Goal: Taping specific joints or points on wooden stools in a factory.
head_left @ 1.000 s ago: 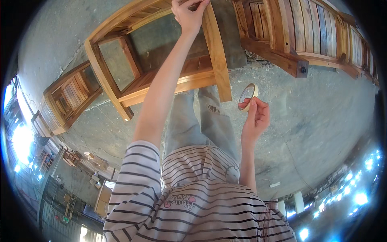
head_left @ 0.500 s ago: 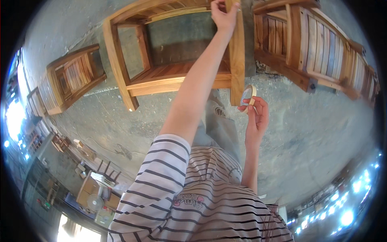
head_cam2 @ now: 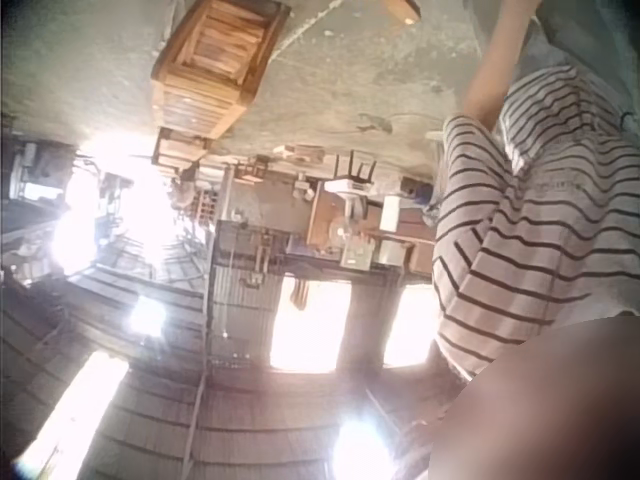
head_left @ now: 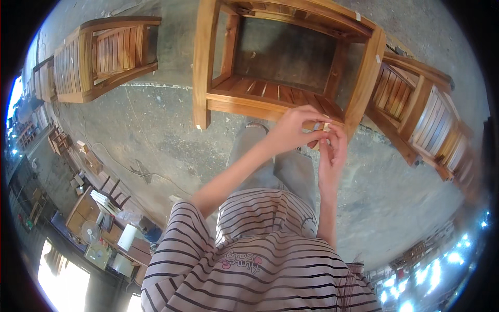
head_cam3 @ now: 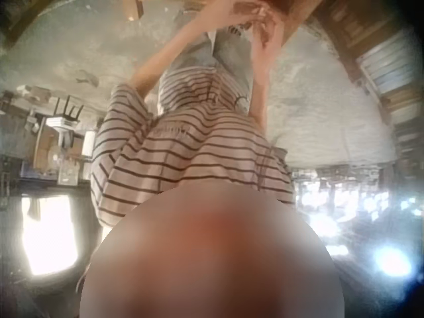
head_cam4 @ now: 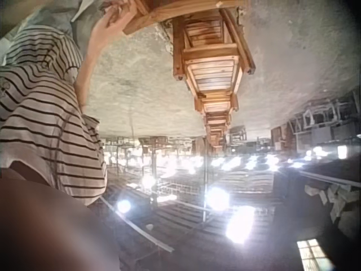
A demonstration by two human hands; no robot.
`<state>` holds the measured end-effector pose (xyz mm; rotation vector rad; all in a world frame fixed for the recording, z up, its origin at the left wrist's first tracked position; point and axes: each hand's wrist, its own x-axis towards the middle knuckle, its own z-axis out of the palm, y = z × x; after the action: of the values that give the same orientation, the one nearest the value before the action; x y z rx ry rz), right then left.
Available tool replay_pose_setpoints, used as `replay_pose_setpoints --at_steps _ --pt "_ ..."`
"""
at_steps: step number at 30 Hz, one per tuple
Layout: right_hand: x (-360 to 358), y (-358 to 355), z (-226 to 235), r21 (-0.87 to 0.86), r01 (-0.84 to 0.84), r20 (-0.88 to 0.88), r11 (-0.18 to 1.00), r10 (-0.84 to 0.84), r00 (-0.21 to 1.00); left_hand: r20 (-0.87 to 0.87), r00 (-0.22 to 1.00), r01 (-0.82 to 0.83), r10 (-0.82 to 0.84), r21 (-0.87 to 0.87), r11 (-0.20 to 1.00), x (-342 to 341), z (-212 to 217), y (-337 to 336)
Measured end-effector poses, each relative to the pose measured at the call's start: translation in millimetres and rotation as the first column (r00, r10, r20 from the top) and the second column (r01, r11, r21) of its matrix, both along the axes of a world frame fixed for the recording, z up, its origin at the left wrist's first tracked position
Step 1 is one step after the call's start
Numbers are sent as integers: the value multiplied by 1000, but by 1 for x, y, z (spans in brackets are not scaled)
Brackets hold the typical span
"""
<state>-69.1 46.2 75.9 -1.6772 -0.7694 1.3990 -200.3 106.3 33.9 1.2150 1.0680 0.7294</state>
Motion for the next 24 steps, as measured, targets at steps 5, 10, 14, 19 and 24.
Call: replay_pose_setpoints --at_steps 5,10,14,19,24 --pt "-39 11 4 -13 -99 -113 995 97 989 -122 992 -24 34 84 996 -47 12 -1" --pt "-68 29 3 -16 -149 67 989 150 986 -204 955 -149 218 307 940 -70 18 -3" --pt "-80 30 -10 -88 -215 140 973 226 964 -221 927 -252 302 228 940 -81 15 -7" --pt "-111 42 -1 -101 -215 184 971 230 956 -259 869 -389 421 165 906 -98 10 -5" --pt "-124 32 8 -73 -120 123 990 128 984 -187 390 -920 902 -108 376 -167 -22 55"
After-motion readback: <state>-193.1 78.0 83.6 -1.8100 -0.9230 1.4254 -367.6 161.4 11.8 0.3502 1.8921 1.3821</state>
